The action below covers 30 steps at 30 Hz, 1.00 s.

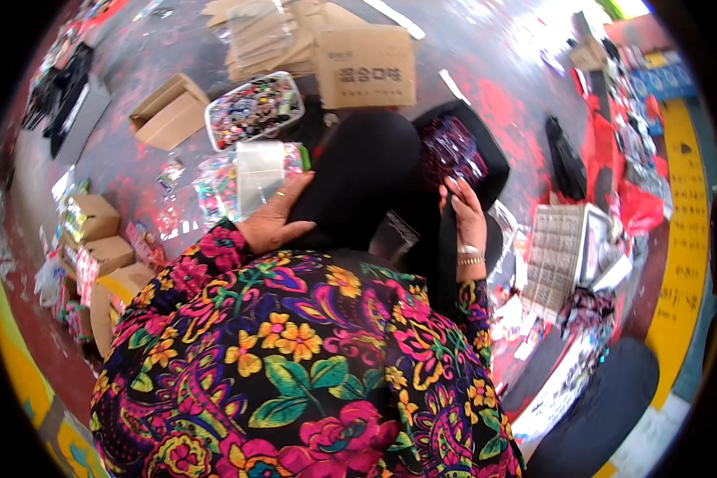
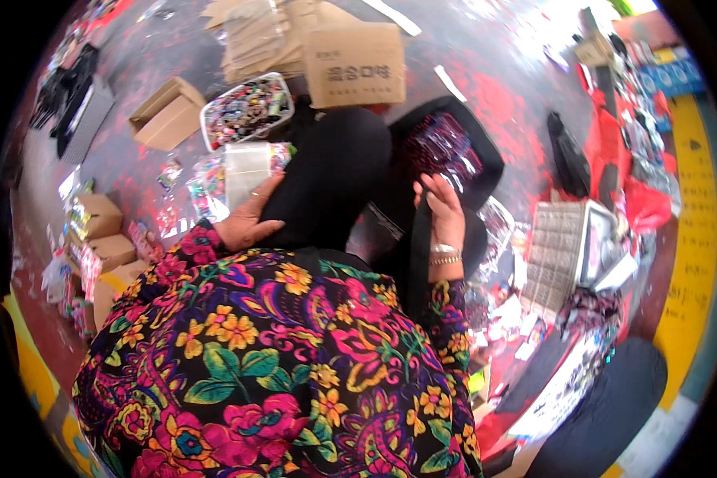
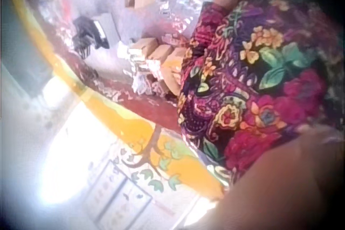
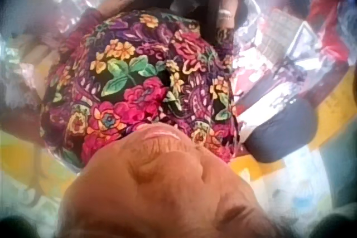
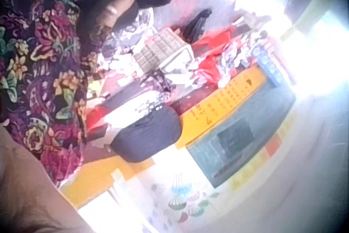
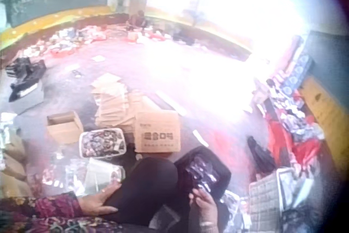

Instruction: The person sits and packs red beaded bracelets into small clear plastic bags. They open the bags, place the bracelets inside, and seal them before setting them aside.

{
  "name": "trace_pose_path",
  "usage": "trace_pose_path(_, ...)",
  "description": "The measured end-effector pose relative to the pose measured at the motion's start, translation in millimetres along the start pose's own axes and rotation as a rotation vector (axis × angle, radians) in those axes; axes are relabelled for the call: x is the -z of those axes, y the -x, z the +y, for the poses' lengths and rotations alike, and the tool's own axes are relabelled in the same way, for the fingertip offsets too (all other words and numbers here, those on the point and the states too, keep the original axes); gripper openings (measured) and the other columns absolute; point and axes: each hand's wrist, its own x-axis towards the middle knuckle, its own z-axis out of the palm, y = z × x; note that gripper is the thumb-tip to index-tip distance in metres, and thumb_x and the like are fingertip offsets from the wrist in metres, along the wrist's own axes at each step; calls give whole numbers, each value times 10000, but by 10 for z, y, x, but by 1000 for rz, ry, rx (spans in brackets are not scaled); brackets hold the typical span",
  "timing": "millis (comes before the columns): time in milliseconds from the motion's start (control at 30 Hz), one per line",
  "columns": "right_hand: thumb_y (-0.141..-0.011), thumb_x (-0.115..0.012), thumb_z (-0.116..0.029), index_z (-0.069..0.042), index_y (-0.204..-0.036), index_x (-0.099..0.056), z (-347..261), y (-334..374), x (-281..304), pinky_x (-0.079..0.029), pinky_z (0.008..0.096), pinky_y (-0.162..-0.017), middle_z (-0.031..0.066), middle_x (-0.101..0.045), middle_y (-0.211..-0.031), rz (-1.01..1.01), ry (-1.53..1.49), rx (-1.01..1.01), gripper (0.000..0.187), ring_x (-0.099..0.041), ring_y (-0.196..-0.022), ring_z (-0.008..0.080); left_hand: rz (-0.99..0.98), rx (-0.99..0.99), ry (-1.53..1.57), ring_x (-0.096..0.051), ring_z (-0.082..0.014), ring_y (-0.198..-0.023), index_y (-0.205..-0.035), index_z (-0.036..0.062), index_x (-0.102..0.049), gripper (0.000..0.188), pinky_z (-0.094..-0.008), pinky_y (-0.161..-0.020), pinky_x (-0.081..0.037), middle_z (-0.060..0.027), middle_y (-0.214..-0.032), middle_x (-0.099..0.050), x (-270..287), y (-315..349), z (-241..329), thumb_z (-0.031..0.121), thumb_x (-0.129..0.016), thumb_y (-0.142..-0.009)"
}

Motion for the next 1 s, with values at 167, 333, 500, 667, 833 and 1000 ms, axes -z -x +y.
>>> trace_pose_path(167, -780, -491, 83, 19, -1200, -468, -12, -46, 85, -490, 337, -835, 170, -533, -1193, -38, -29, 79, 426, -560, -1048, 280, -4, 25, 61, -189, -292, -1338, -1396, 37, -171, 710, -331, -1079, -165, -201, -1421, -217, 38, 11, 28, 301, -544, -853)
trace_pose_path(333, -799, -469, 52, -12, -1181, -507, -238, -112, 273, -372, 305, -931, 98, -514, -1241, 54, 233, 309, 389, -479, -1149, 192, -6, 76, 71, -306, -280, -1291, -1382, 45, -236, 568, -313, -1057, -224, -179, -1396, -307, 78, -11, -126, 300, -436, -916)
trace_pose_path(500, -839, -505, 27, -18, -1046, -589, -412, -3, 308, -423, 283, -889, 113, -589, -1123, 167, 285, 315, 228, -540, -1066, 183, 417, 253, -1, -497, -213, -1098, -1188, 4, -495, 411, -306, -949, -351, -132, -1144, -558, 405, 237, -1094, 315, -344, -965)
trace_pose_path(667, -868, -513, -12, -12, -1009, -598, -411, 2, 325, -466, 272, -828, 117, -624, -1040, 119, 236, 276, 165, -595, -970, 187, 915, 560, -92, -616, -199, -823, -992, -12, -609, 386, -313, -754, -461, -121, -891, -653, 1108, 461, -2140, 340, -575, -839)
trace_pose_path(833, -876, -500, -35, 4, -1064, -567, -394, -38, 380, -455, 288, -859, 136, -609, -1075, 77, 277, 244, 203, -581, -1015, 210, 604, 842, 61, -604, -233, -873, -980, -18, -640, 528, -325, -791, -451, -156, -956, -644, 1213, 281, -2737, 461, -644, -758)
trace_pose_path(1000, -869, -508, -14, -1, -1020, -590, -399, -19, 317, -470, 270, -815, 121, -626, -1028, 70, 270, 229, 172, -600, -964, 193, 442, 1004, -176, -583, -262, -923, -1032, 8, -629, 558, -354, -820, -439, -151, -1004, -639, 1194, 196, -3103, 485, -647, -743)
